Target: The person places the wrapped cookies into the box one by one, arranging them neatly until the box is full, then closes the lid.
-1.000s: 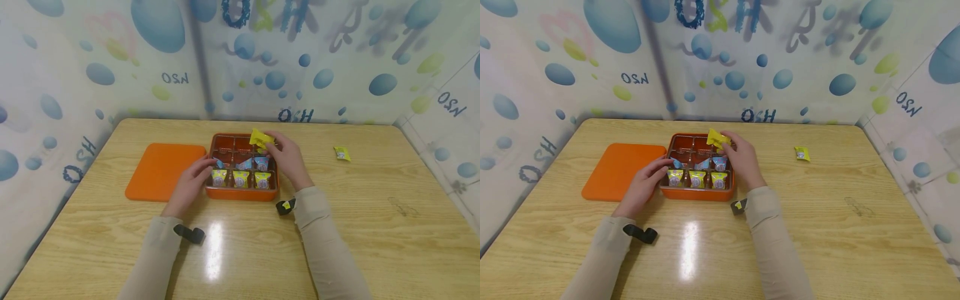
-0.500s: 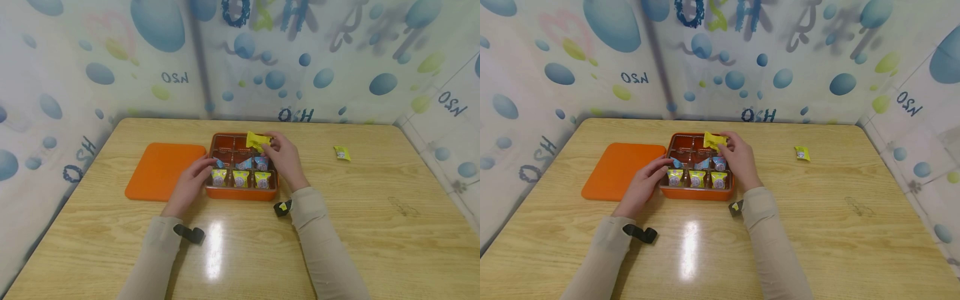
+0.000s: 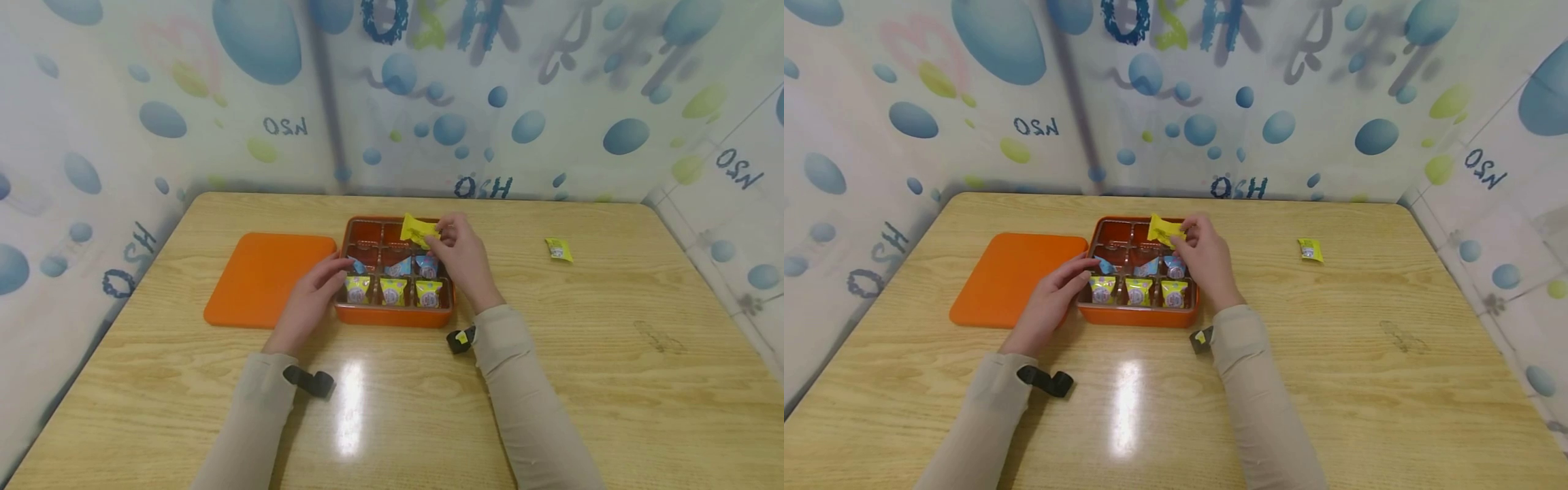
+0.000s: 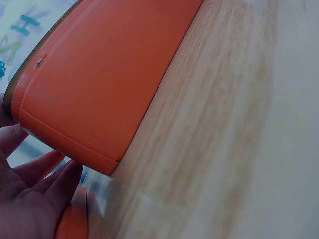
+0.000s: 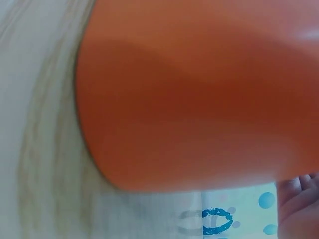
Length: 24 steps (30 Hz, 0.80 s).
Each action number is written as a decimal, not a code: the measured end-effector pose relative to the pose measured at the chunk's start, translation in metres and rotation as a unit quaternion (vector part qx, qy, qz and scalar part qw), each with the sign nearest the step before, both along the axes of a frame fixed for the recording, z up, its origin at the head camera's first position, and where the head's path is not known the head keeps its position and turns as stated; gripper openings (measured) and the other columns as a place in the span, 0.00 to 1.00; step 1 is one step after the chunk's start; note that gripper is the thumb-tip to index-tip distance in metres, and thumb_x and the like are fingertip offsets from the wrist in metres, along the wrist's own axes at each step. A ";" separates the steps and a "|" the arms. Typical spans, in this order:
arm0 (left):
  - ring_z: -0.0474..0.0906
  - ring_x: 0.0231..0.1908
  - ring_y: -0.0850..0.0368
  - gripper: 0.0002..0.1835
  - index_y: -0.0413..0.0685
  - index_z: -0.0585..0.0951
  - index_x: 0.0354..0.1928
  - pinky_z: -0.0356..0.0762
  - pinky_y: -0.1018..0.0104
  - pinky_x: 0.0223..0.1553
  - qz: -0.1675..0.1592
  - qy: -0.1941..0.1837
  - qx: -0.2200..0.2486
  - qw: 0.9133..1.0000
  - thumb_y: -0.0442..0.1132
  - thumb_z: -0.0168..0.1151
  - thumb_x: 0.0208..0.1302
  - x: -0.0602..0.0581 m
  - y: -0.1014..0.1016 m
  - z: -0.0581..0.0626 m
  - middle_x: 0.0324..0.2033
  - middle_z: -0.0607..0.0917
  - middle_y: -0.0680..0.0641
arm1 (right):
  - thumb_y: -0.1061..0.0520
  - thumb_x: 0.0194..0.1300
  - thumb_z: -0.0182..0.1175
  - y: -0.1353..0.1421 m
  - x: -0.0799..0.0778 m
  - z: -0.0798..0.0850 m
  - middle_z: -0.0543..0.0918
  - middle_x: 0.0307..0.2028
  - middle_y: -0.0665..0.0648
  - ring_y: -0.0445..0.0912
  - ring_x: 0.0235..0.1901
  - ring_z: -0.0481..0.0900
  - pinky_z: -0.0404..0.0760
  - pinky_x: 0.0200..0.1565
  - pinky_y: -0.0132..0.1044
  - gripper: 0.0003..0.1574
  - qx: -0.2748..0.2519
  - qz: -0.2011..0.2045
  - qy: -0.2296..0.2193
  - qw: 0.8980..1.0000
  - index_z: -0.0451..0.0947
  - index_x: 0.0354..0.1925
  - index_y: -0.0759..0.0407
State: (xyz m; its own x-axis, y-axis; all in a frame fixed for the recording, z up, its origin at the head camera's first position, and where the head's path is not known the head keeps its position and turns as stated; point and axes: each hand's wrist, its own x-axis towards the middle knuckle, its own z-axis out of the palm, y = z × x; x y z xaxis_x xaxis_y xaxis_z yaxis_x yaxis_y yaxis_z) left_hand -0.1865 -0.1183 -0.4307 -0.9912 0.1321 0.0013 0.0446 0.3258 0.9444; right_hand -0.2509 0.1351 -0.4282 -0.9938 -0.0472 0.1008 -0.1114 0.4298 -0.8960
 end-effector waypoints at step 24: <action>0.48 0.65 0.53 0.17 0.52 0.74 0.54 0.44 0.49 0.63 0.002 0.004 -0.006 1.000 0.45 0.49 0.66 0.001 0.000 0.001 0.65 0.59 0.50 | 0.44 0.60 0.55 -0.001 0.001 0.000 0.78 0.35 0.47 0.43 0.35 0.72 0.75 0.38 0.37 0.12 0.113 0.005 0.015 0.993 0.76 0.40 0.46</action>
